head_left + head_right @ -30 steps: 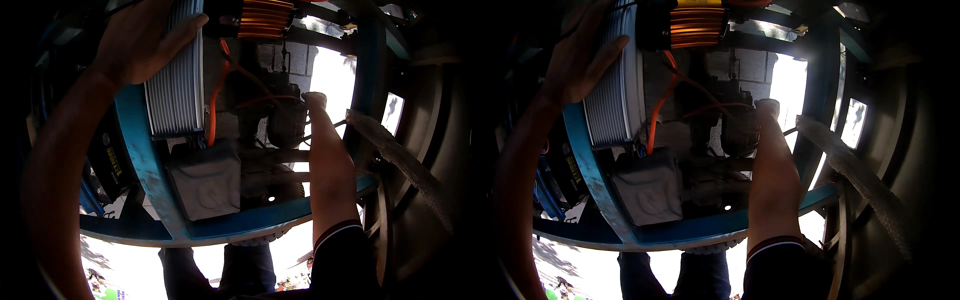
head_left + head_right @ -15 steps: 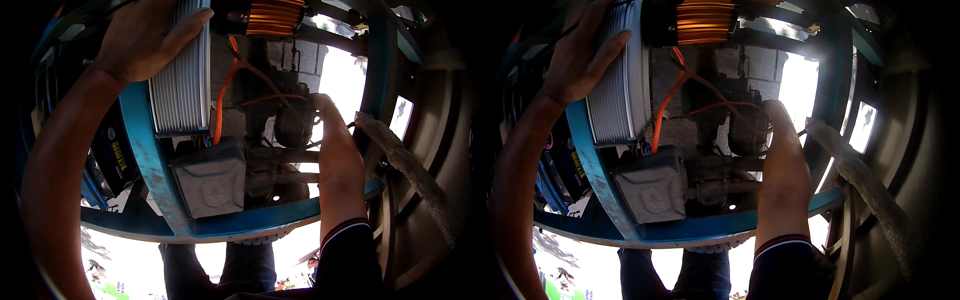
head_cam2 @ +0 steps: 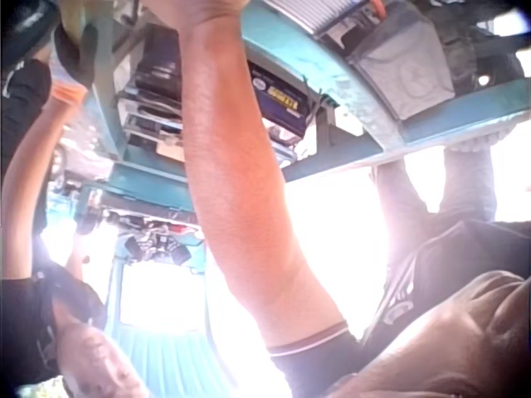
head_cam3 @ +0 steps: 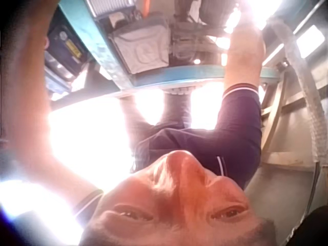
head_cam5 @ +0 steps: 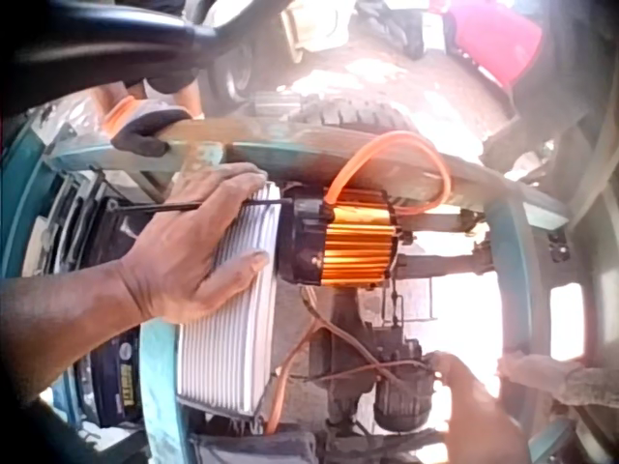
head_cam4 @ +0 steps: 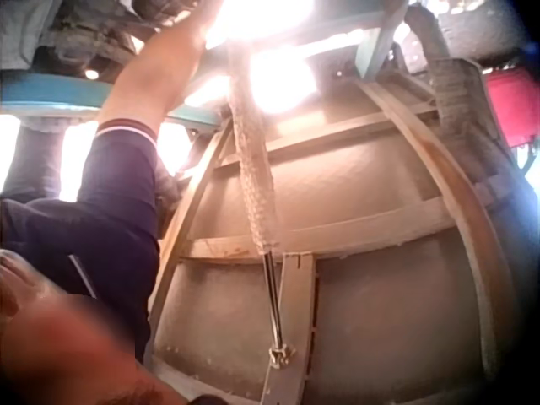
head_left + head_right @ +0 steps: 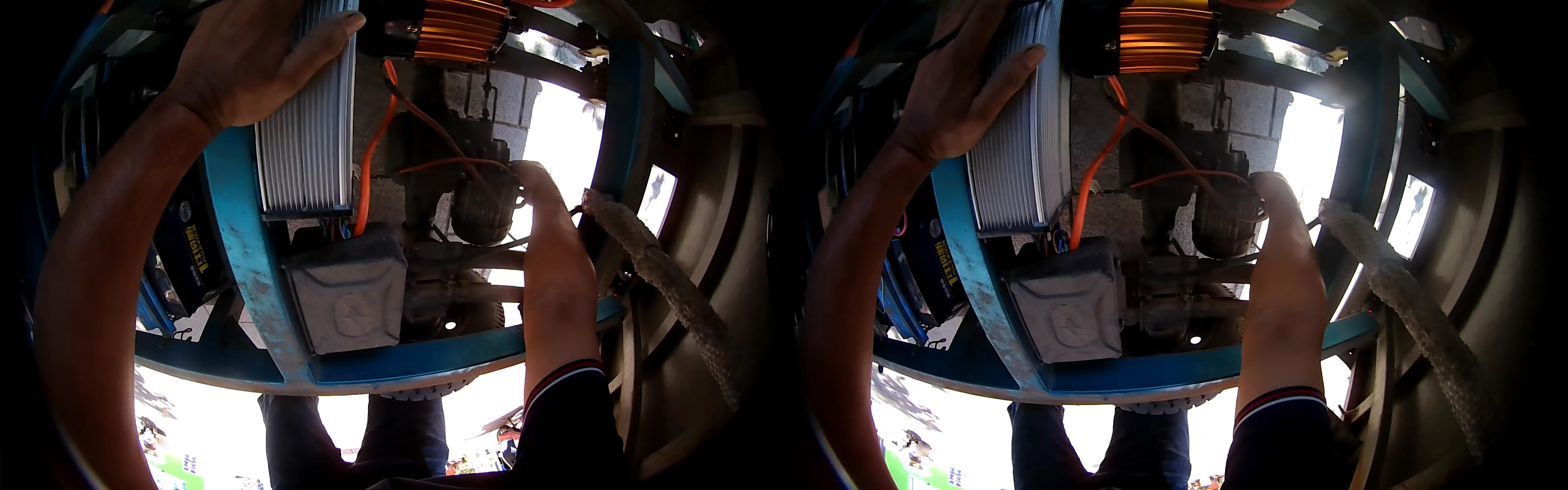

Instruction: The person uses a cordless drill to secure a silver heat sink and a black control box onto the frame of a blue electric three-wheeler. They then connect various colored wires to the terminals of the control box and route the cables within the vehicle's chassis.

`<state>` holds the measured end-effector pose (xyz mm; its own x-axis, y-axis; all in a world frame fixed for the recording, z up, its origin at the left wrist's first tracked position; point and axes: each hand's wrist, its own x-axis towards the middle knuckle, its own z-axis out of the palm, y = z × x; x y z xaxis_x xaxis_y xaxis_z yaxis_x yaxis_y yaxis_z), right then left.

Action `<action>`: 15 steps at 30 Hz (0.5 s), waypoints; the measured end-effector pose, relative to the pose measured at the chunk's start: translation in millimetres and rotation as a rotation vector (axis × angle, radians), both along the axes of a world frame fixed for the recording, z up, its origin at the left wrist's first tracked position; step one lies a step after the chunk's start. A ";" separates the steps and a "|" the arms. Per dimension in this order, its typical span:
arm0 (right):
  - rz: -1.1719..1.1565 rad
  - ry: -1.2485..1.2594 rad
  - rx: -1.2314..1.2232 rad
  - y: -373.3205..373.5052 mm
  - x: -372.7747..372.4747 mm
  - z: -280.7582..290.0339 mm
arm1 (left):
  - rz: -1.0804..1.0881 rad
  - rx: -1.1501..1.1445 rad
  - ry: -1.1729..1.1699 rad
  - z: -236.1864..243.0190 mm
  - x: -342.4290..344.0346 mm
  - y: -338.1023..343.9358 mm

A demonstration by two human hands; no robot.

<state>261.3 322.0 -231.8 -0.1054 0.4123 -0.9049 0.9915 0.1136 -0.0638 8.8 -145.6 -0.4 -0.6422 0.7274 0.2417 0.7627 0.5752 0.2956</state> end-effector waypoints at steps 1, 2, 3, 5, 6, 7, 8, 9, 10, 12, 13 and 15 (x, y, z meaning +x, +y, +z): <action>0.018 0.000 -0.008 -1.5 -0.4 -0.9 | 0.004 -0.003 -0.006 0.0 0.1 -0.8; 0.036 0.000 -0.015 -2.8 -1.0 -1.6 | 0.008 -0.004 -0.013 -0.4 0.3 -1.2; -0.024 0.021 -0.010 -2.9 0.2 -0.5 | 0.011 -0.004 -0.020 -0.7 0.5 -1.3; -0.133 0.067 -0.018 -23.6 -9.4 12.9 | 0.026 -0.034 -0.009 3.1 1.5 -6.5; -0.140 0.078 -0.027 -24.1 -9.4 12.7 | 0.029 -0.037 -0.006 3.2 1.7 -6.2; -0.149 0.089 -0.032 -20.9 -5.8 11.1 | 0.026 -0.029 -0.009 2.9 1.5 -4.4; -0.159 0.100 -0.038 -16.8 -3.0 9.9 | 0.022 -0.022 -0.012 2.5 1.1 -2.5; -0.141 0.089 -0.044 -11.5 -1.4 9.1 | 0.019 -0.015 -0.014 2.3 0.9 -1.1; -0.123 0.077 -0.055 -10.9 -2.3 8.7 | 0.021 -0.016 -0.017 1.8 1.2 -1.1; -0.130 0.078 -0.042 -11.4 -0.7 7.9 | 0.026 -0.017 -0.023 0.9 1.7 -0.7; -0.152 0.093 -0.022 -15.3 -1.6 9.2 | 0.024 -0.025 -0.014 1.6 1.5 -1.8; -0.206 0.104 -0.016 -21.9 -7.3 10.8 | 0.020 -0.041 0.004 3.0 1.1 -4.1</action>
